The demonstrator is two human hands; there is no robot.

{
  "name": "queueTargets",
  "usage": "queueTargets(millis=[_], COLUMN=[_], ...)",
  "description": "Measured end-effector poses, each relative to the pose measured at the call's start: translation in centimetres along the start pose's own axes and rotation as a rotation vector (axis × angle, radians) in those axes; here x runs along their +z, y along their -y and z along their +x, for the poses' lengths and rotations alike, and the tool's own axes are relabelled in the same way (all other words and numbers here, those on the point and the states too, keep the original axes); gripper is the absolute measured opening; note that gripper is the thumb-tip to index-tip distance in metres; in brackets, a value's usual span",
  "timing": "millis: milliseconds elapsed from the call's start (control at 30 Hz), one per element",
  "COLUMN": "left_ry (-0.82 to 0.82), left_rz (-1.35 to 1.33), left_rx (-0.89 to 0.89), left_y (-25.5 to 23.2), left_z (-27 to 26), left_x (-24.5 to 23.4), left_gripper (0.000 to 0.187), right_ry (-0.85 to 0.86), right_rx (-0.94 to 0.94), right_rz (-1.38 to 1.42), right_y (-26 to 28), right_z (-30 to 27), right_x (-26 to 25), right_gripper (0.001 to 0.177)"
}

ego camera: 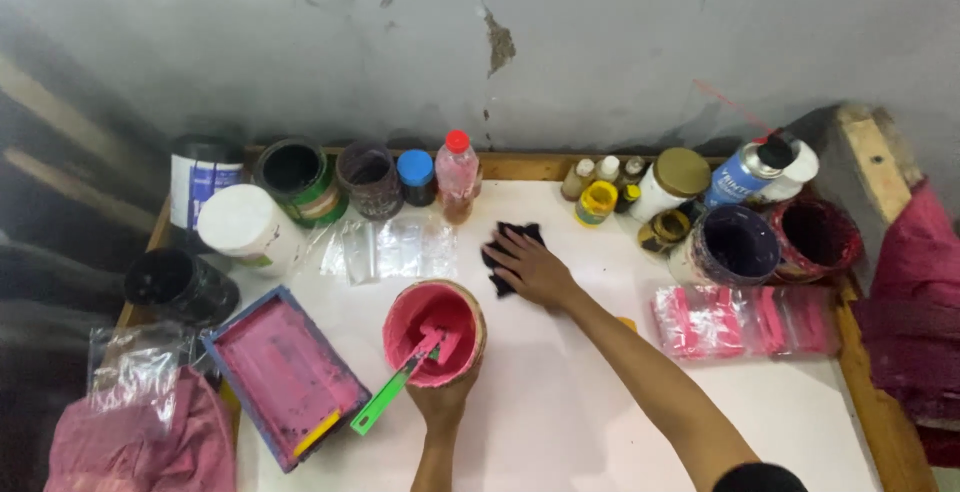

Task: The person spreads pink paint in a rectangular tray using a yellow squeegee. They then wipe the table surface with a black cloth and stir a container of pink paint with a green spatula.

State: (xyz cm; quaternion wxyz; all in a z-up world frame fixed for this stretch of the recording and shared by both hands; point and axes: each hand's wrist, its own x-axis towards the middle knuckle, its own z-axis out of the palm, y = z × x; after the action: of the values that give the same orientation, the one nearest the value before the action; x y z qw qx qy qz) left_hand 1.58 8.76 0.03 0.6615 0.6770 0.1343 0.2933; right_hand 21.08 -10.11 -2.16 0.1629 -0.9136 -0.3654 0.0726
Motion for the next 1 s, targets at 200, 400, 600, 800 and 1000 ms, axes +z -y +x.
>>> queueTargets(millis=[200,400,600,800,1000], left_ry=[-0.023,-0.016,-0.054,-0.077,-0.069], left_rz=[-0.001,0.013,0.117,-0.029,-0.005], left_rx=[0.026,0.034,0.104,0.098,0.012], left_y=[-2.5,-1.9,-0.2,-2.5,-4.3], left_z=[0.5,0.1,-0.2,0.3,0.4], left_x=[0.5,0.3,0.0,0.6,0.8], left_gripper=[0.095,0.100,0.105,0.100,0.092], right_ry=[-0.139,-0.510,-0.231,-0.347,-0.083], right_rx=[0.384,0.862,0.410,-0.180,0.472], right_rz=[0.039,-0.291,0.017,0.009,0.037], right_y=[-2.0,3.8,8.0,-2.6,-3.5], right_z=[-8.3,-10.0,-2.7,2.3,-3.3], right_x=[1.2,6.6,4.6,3.6,1.4], right_gripper=[0.063,0.075,0.064,0.057,0.068])
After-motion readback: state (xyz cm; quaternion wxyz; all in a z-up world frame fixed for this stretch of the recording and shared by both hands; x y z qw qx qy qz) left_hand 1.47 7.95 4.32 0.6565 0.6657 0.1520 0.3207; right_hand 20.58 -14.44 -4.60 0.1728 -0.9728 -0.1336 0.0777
